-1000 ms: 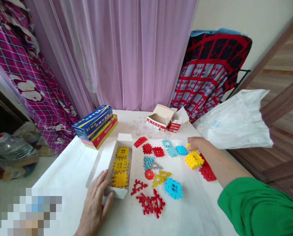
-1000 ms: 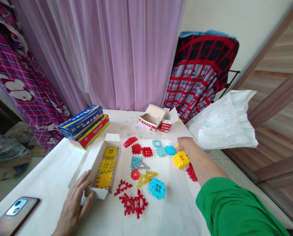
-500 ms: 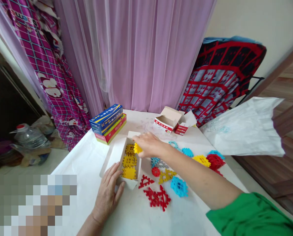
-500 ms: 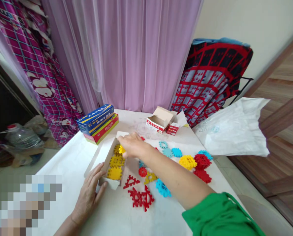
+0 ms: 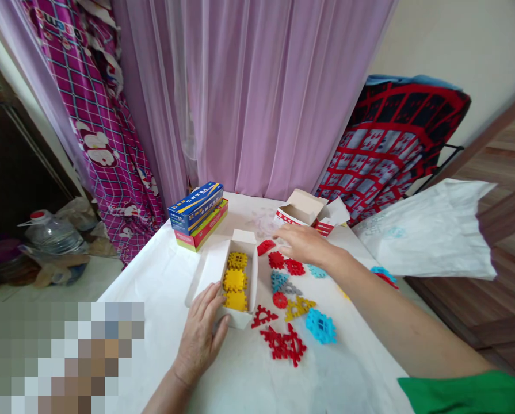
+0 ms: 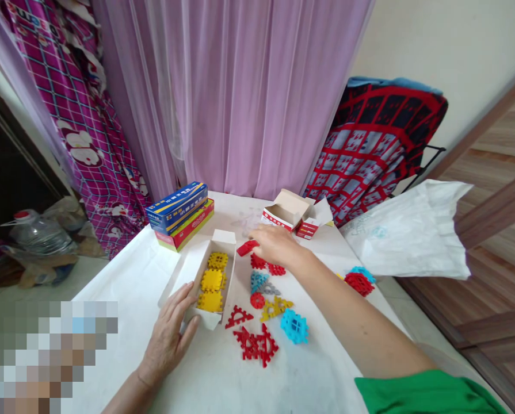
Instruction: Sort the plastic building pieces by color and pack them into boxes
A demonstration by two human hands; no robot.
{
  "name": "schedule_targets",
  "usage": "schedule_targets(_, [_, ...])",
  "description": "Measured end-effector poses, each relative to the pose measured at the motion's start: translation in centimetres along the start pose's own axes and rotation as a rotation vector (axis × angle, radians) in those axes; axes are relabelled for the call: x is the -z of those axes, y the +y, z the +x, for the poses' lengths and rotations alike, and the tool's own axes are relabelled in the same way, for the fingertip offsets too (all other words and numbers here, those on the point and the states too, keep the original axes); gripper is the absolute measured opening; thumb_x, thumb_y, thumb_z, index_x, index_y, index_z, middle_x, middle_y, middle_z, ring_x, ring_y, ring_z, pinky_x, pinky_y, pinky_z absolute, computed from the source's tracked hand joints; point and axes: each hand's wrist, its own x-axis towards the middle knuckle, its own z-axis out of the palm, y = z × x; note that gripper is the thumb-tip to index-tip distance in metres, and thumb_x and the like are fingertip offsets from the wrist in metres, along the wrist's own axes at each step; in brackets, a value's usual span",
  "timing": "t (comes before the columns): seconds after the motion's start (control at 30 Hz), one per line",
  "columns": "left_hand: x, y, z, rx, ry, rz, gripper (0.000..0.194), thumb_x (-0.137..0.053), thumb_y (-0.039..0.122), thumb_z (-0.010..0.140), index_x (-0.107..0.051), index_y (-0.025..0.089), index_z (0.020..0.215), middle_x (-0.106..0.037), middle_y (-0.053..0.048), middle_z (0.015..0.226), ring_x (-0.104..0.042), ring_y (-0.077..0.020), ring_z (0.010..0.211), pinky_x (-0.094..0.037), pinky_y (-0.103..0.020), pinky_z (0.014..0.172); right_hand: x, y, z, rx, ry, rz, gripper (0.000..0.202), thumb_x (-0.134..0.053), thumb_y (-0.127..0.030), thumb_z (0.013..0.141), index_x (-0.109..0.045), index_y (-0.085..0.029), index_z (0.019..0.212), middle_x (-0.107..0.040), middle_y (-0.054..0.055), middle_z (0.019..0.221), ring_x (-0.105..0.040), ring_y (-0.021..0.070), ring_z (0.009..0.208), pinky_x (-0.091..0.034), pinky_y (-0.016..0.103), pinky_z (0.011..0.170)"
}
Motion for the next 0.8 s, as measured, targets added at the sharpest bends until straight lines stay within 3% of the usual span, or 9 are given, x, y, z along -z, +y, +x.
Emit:
schedule_targets(0.13, [-0.3,-0.5,-0.2,-0.028,0.011,-0.009,0.031,-0.052,0.026,0.092,-0.051,0.021,0.122,-0.053,-0.013,0.143,-0.049,-0.0245,0.133,-0.048,-0.042,0.104,0.2,7.6,-4.7,-0.283,-0.16,-0.149,0.03,-0.055,-0.025,0.086,-0.07,-0.028,0.112,-0.07,0.005,0.118,-0.063,0.0255,0.109,-0.047,0.034,0.083])
schedule_targets(0.27, [-0.9,-1.4,-0.3,-0.05,0.025,-0.033,0.037,-0.052,0.031,0.092,-0.05,0.021,0.127,-0.051,-0.013,0.144,-0.05,-0.027,0.132,-0.047,-0.044,0.104,-1.2,11.8,-9.9,-0.372,-0.405,-0.23,0.041,-0.065,-0.027,0.078,-0.068,-0.025,0.119,-0.069,0.01,0.12,-0.06,0.0302,0.114,-0.044,0.039,0.087])
schedule_targets(0.33, [-1.1,-1.7,-0.3,-0.06,0.019,-0.041,0.039,-0.051,0.033,0.092,-0.05,0.021,0.129,-0.05,-0.013,0.145,-0.05,-0.0284,0.132,-0.047,-0.045,0.105,-2.7,12.4,-11.9,-0.299,-0.449,-0.23,0.055,-0.072,-0.029,0.071,-0.063,-0.023,0.126,-0.065,0.012,0.125,-0.056,0.0318,0.118,-0.042,0.041,0.091])
schedule_targets(0.47, [-1.0,-1.7,-0.1,-0.07,0.005,-0.024,0.042,-0.05,0.033,0.092,-0.047,0.023,0.133,-0.049,-0.012,0.146,-0.049,-0.0285,0.132,-0.046,-0.046,0.105,-6.1,12.7,-14.0,-0.127,-0.356,-0.211,0.069,-0.08,-0.03,0.064,-0.058,-0.022,0.128,-0.062,0.013,0.125,-0.05,0.0307,0.119,-0.035,0.042,0.095])
schedule_targets(0.6, [-0.8,-1.4,0.0,-0.07,-0.002,0.006,0.043,-0.049,0.033,0.092,-0.046,0.023,0.134,-0.049,-0.012,0.146,-0.049,-0.0287,0.133,-0.045,-0.046,0.106,-8.2,13.0,-14.3,-0.074,-0.271,-0.169,0.064,-0.078,-0.028,0.067,-0.056,-0.023,0.127,-0.064,0.01,0.116,-0.05,0.0284,0.116,-0.031,0.041,0.098])
schedule_targets(0.8, [-1.0,-1.4,-0.1,-0.055,-0.007,0.016,0.038,-0.048,0.033,0.092,-0.048,0.021,0.128,-0.049,-0.014,0.145,-0.049,-0.0286,0.132,-0.045,-0.044,0.107,-9.2,13.6,-14.0,-0.085,-0.265,-0.174,0.055,-0.076,-0.027,0.07,-0.058,-0.022,0.123,-0.065,0.01,0.107,-0.053,0.027,0.108,-0.032,0.039,0.097])
